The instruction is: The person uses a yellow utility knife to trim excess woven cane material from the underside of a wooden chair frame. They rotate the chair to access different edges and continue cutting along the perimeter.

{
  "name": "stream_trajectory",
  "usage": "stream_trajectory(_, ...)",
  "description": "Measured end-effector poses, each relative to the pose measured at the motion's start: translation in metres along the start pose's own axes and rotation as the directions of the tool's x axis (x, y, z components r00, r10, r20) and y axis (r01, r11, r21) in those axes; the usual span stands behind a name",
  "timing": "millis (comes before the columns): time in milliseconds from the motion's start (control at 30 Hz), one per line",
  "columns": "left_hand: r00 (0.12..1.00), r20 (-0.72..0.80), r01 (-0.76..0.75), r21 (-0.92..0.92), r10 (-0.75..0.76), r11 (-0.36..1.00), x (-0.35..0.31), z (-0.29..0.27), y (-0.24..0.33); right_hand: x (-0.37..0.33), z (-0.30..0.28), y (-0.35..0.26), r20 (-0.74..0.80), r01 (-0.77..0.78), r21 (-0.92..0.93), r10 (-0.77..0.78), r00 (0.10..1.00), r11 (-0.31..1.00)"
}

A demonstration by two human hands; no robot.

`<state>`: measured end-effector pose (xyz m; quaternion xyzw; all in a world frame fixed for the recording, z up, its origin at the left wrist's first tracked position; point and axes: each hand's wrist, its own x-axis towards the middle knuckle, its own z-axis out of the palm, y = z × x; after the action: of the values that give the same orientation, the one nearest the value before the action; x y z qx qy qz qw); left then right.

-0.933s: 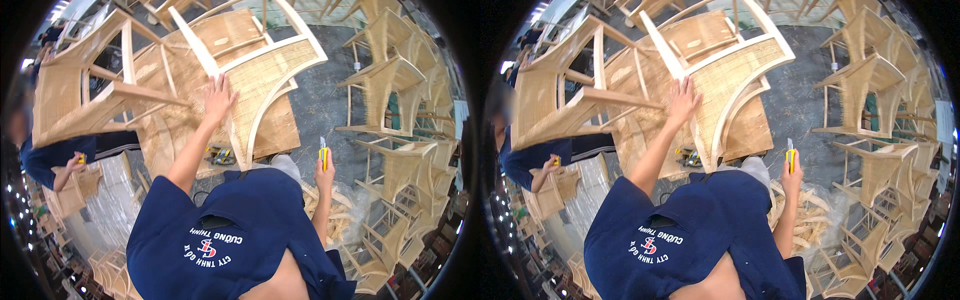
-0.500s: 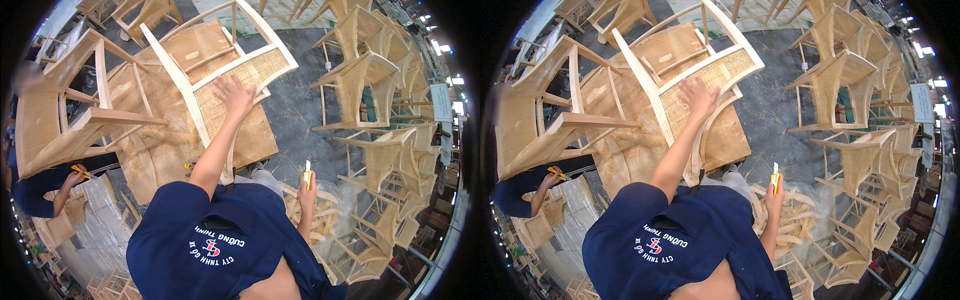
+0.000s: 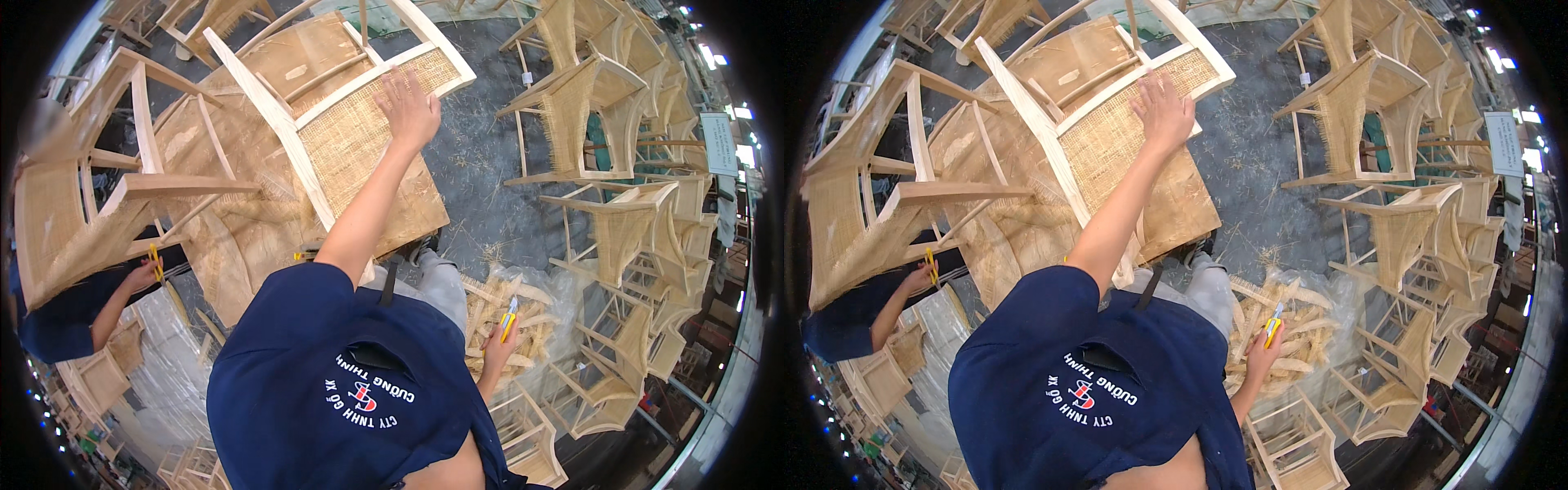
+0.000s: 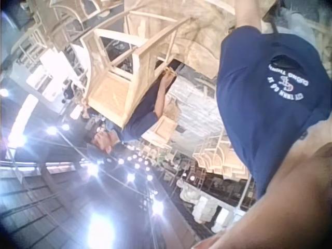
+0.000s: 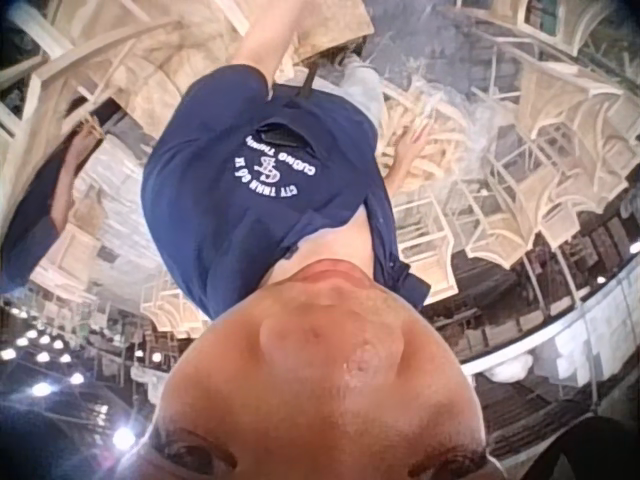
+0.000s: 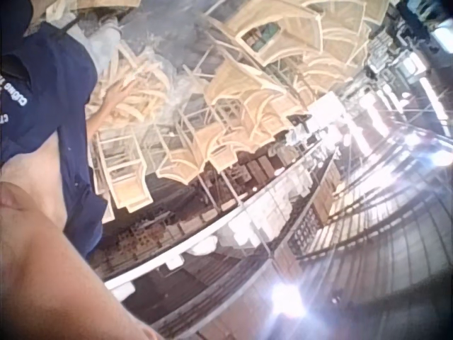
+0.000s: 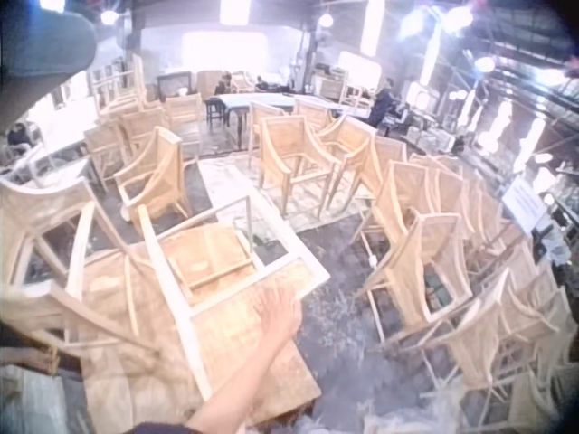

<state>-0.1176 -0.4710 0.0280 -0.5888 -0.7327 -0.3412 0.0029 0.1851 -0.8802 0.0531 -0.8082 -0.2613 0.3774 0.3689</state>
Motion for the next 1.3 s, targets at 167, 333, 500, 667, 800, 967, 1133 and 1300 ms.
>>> stream_trajectory(167,0.993,0.103,-0.070,0.198,0.051,0.978,-0.007,0.015,0.002,0.043,-0.026,0.011,0.055,-0.010,0.008,0.010,0.998,1.000)
stream_trajectory(333,0.982,0.184,-0.040,0.446,-0.048,0.894,-0.010,0.014,0.011,0.156,-0.050,0.001,0.164,0.112,-0.006,-0.109,0.980,0.994)
stream_trajectory(500,0.977,0.188,-0.013,0.506,-0.096,0.863,-0.010,0.004,0.004,0.242,-0.090,-0.016,0.272,0.146,-0.020,-0.135,0.953,0.989)
stream_trajectory(667,0.944,0.172,0.149,0.538,-0.281,0.830,-0.003,0.008,0.037,0.300,-0.156,-0.015,0.254,0.191,-0.105,-0.159,0.954,0.976)
stream_trajectory(800,0.894,0.103,0.280,0.631,-0.436,0.723,-0.012,0.002,0.024,0.328,-0.177,-0.020,0.350,0.217,-0.115,-0.165,0.922,0.969)
stream_trajectory(967,0.916,0.083,0.271,0.596,-0.393,0.756,-0.013,0.016,0.038,0.355,-0.171,-0.036,0.429,0.273,-0.175,-0.176,0.886,0.946)
stream_trajectory(1133,0.925,0.044,0.290,0.561,-0.377,0.776,-0.012,0.020,0.043,0.379,-0.143,-0.069,0.611,0.407,-0.212,-0.204,0.765,0.889)
stream_trajectory(1300,0.928,-0.049,0.323,0.600,-0.369,0.732,-0.022,0.026,0.032,0.410,-0.094,-0.118,0.738,0.351,-0.146,-0.135,0.661,0.925)
